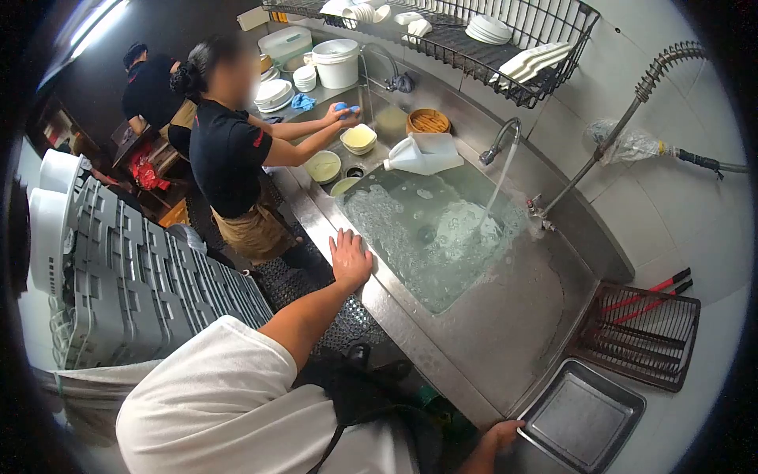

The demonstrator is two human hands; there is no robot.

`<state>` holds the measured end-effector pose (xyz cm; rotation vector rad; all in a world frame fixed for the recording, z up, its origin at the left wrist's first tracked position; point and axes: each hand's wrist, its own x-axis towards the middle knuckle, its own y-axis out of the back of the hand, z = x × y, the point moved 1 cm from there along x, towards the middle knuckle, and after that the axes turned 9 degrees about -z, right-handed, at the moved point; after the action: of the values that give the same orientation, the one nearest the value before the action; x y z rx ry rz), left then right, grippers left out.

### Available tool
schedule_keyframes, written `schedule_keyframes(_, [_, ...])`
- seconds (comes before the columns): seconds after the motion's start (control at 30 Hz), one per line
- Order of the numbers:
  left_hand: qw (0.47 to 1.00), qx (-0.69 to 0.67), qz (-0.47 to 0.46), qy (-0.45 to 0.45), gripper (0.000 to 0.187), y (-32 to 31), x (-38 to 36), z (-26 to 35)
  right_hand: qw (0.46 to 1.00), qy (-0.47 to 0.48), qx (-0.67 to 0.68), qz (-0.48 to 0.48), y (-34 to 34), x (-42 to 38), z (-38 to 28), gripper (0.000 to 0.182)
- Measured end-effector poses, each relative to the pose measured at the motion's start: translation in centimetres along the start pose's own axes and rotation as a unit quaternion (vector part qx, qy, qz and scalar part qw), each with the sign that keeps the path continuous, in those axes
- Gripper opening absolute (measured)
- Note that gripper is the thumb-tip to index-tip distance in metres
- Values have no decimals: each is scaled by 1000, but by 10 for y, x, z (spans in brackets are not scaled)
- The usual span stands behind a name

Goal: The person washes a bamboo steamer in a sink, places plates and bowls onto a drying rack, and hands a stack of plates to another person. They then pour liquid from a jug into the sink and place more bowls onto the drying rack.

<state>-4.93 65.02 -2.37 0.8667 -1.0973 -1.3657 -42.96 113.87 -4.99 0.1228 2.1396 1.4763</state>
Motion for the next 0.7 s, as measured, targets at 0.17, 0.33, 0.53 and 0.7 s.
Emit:
schedule_keyframes(0.17, [999,8,-36,17,47,2,1,2,1000,8,-5,12,-8,18,7,90])
schedule_keyframes(0.33, [1000,8,-26,15,46,4,1,3,1000,-1,-9,-6,8,-13,-5,90])
schedule_keyframes(0.53, [1000,12,-15,15,46,2,1,4,1000,0,-6,-5,-4,9,3,91])
schedule_keyframes(0.7, [1000,10,-18,12,47,5,2,5,1000,-13,-19,-1,-13,26,8,92])
